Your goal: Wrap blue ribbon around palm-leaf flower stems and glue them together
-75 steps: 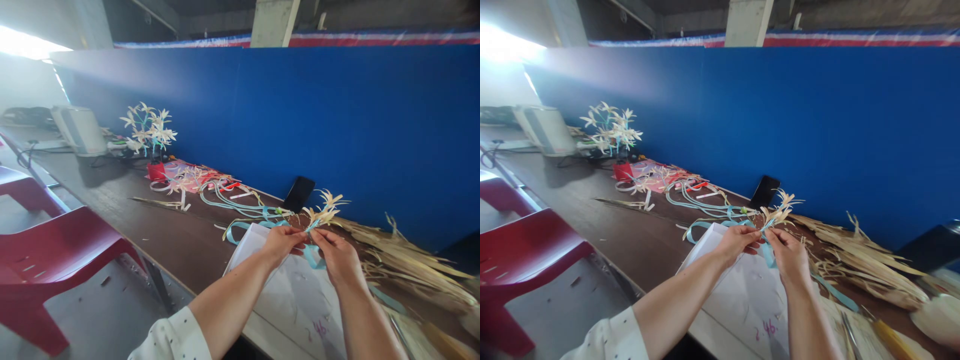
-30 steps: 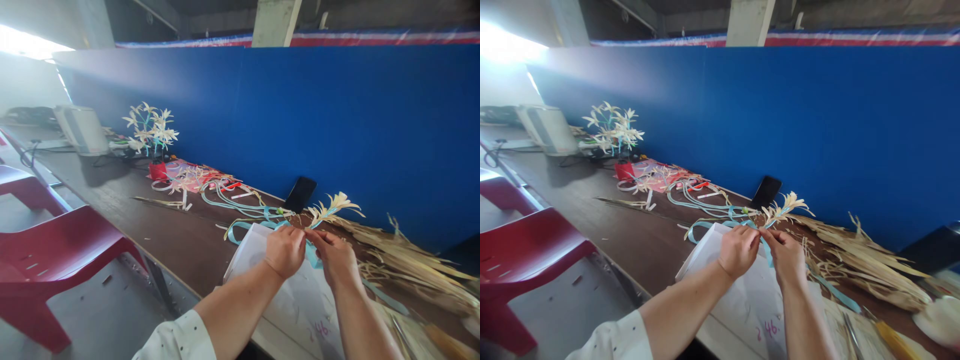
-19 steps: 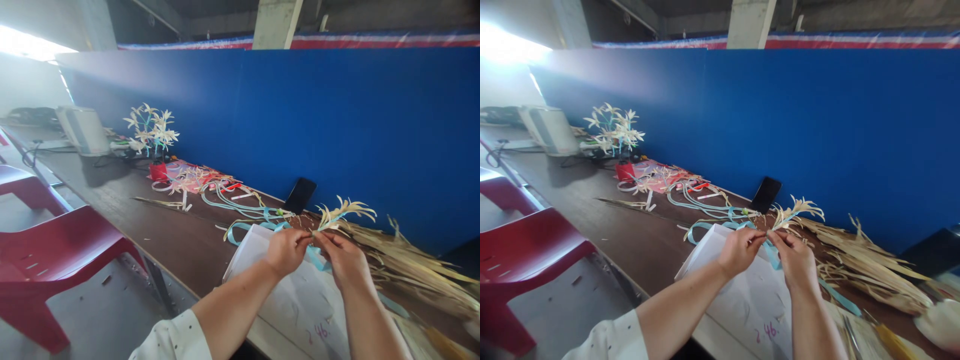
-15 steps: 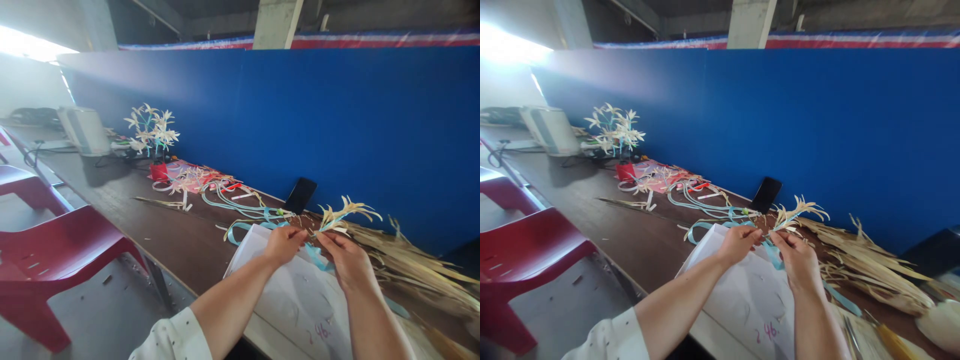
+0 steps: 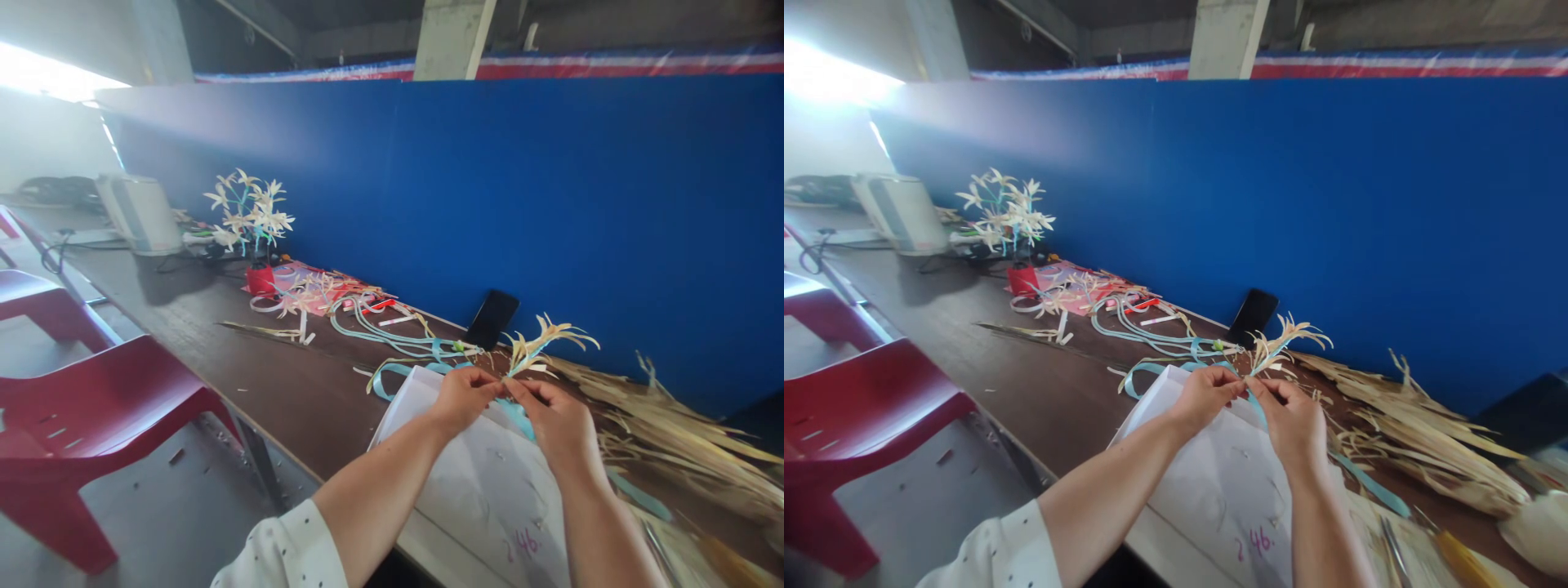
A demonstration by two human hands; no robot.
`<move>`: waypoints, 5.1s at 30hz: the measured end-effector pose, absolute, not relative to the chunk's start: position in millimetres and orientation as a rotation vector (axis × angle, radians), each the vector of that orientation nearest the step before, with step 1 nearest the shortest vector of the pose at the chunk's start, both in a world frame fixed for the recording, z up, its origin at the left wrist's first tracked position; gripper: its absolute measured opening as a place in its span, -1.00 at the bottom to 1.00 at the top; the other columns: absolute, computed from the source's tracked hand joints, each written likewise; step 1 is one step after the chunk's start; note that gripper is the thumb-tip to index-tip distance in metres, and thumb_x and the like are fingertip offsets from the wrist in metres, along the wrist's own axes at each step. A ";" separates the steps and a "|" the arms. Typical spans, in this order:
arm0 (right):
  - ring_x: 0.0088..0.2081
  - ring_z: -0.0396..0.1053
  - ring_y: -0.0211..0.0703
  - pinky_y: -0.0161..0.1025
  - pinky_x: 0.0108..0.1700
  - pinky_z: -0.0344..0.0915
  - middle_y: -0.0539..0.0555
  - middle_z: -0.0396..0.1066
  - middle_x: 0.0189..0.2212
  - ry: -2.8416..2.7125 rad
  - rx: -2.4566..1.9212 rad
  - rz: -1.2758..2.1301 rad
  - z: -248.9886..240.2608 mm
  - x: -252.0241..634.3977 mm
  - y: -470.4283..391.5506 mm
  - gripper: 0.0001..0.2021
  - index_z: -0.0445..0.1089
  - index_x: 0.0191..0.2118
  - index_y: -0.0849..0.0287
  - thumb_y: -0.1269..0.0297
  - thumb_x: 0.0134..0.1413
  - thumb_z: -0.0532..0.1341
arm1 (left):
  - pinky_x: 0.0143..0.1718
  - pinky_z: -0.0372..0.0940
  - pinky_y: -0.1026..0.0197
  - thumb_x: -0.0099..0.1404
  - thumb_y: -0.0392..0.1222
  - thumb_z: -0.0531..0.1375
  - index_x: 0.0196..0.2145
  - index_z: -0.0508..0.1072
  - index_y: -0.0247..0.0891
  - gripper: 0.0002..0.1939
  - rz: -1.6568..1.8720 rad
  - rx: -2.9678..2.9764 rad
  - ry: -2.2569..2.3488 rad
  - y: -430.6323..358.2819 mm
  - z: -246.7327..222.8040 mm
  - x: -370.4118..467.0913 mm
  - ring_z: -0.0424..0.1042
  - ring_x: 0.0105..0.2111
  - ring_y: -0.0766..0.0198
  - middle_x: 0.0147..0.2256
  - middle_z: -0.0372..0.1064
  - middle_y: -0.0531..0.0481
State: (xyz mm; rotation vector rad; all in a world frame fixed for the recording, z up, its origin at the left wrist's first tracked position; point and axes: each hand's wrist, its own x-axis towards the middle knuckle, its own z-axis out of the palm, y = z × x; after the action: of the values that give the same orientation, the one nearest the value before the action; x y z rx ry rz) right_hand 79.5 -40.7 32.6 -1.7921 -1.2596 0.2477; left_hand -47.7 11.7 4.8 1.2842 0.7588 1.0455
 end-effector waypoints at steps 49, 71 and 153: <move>-0.69 -0.08 -0.44 -0.44 -0.73 -0.21 -0.13 0.06 -0.67 -0.823 -1.209 1.103 27.8 73.3 -33.6 -0.69 0.29 -0.52 0.18 0.14 -0.33 0.39 | -0.39 0.17 0.32 0.18 -0.20 0.11 -0.46 0.40 -0.30 -0.86 1.380 1.637 0.958 1.7 2.3 -46.5 0.29 -0.44 0.37 -0.46 0.35 0.03; -0.64 0.05 -0.38 -0.45 -0.74 0.01 0.00 0.27 -0.54 -0.704 -1.104 1.268 27.3 88.8 -34.2 -0.77 0.40 -0.41 0.17 0.11 -0.11 0.29 | -0.46 0.12 0.34 0.15 -0.12 0.16 -0.47 0.40 -0.33 -0.80 1.252 1.561 0.801 1.5 3.5 -46.2 0.24 -0.50 0.40 -0.51 0.32 0.04; -0.62 0.24 -0.21 -0.29 -0.59 0.10 0.02 0.36 -0.67 -1.166 -1.622 0.440 26.0 82.1 -38.1 -0.57 0.53 -0.33 0.24 -0.03 -0.27 0.31 | -0.45 0.18 0.33 0.05 -0.03 0.24 -0.44 0.45 -0.36 -0.71 0.949 1.279 0.674 12.8 6.4 -53.2 0.24 -0.54 0.45 -0.52 0.38 0.02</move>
State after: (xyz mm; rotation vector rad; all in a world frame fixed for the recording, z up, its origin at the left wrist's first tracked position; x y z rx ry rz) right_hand 82.1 -38.1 26.0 -1.6219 -1.1660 0.4403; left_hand -53.2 12.8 6.4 1.2789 0.6737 0.9495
